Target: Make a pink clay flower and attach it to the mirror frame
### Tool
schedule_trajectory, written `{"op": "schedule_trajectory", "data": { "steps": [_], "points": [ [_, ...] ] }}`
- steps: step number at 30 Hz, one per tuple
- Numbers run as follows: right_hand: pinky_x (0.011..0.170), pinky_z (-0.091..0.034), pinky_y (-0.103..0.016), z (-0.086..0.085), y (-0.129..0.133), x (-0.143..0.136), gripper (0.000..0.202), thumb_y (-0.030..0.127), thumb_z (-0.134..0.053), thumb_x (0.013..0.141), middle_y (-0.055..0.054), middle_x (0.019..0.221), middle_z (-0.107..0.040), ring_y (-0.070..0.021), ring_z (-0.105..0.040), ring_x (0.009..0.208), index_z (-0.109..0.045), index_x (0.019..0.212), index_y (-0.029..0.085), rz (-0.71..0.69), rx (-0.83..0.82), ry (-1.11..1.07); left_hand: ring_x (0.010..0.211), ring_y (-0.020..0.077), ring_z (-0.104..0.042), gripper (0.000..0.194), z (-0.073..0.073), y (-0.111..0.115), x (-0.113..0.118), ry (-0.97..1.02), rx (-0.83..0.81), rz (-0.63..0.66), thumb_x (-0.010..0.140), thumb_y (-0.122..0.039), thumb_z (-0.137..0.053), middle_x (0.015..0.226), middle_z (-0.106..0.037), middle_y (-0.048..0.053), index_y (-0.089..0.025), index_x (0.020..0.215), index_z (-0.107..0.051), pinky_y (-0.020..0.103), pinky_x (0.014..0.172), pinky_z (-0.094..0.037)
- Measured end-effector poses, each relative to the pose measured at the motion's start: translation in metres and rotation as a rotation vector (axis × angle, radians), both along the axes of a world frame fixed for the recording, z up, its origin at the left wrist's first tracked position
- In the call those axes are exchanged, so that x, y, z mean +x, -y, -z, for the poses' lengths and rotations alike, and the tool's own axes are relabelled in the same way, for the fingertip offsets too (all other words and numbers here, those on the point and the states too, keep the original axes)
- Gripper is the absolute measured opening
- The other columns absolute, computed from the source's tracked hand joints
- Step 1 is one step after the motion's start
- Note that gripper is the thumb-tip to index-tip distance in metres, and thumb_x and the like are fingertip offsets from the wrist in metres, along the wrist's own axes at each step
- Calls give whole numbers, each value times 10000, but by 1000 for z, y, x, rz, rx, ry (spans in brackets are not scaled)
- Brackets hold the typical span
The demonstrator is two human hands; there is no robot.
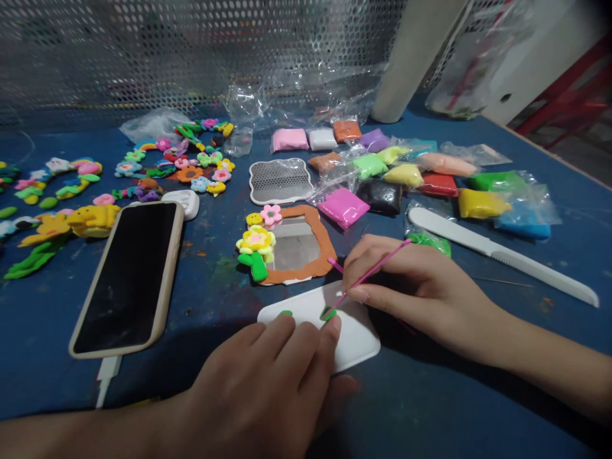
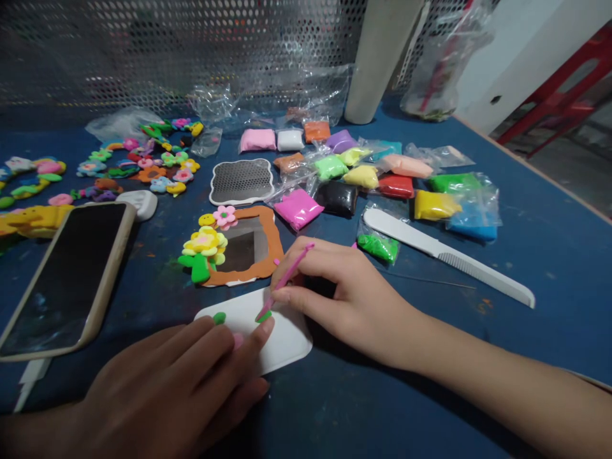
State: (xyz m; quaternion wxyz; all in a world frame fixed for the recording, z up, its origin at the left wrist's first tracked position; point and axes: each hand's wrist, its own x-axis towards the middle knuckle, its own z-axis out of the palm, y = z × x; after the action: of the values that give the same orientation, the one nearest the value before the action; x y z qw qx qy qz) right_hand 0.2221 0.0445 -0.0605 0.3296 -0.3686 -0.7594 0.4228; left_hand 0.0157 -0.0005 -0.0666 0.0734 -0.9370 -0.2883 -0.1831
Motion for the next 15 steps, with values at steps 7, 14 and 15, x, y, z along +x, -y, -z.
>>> {"op": "schedule_trajectory", "data": {
  "steps": [7,14,15],
  "points": [
    [789,-444,-296,0,-6,4,54,196,-670,783,-21,846,-621,-153,-581,858,-700,740,184,21,-120,9,516,139,-580,311,-1,0,-2,-28,-5,9,931,-292,-428,626,-615,-20,-91,1065,-626,288,393,-434],
    [864,-445,-329,-3,-14,10,85,259,-680,780,-49,942,-602,-176,-570,968,-727,772,188,-41,-172,90,485,130,-540,315,1,-2,-1,-17,14,1,928,-292,-440,593,-588,-26,-92,1069,-638,289,386,-402],
    [873,-445,-337,-2,-16,12,75,260,-689,773,-45,938,-614,-181,-567,981,-733,777,200,-53,-169,92,487,131,-541,311,0,-2,-1,-17,14,4,926,-290,-445,593,-586,-27,-92,1066,-640,290,384,-401]
  ]
}}
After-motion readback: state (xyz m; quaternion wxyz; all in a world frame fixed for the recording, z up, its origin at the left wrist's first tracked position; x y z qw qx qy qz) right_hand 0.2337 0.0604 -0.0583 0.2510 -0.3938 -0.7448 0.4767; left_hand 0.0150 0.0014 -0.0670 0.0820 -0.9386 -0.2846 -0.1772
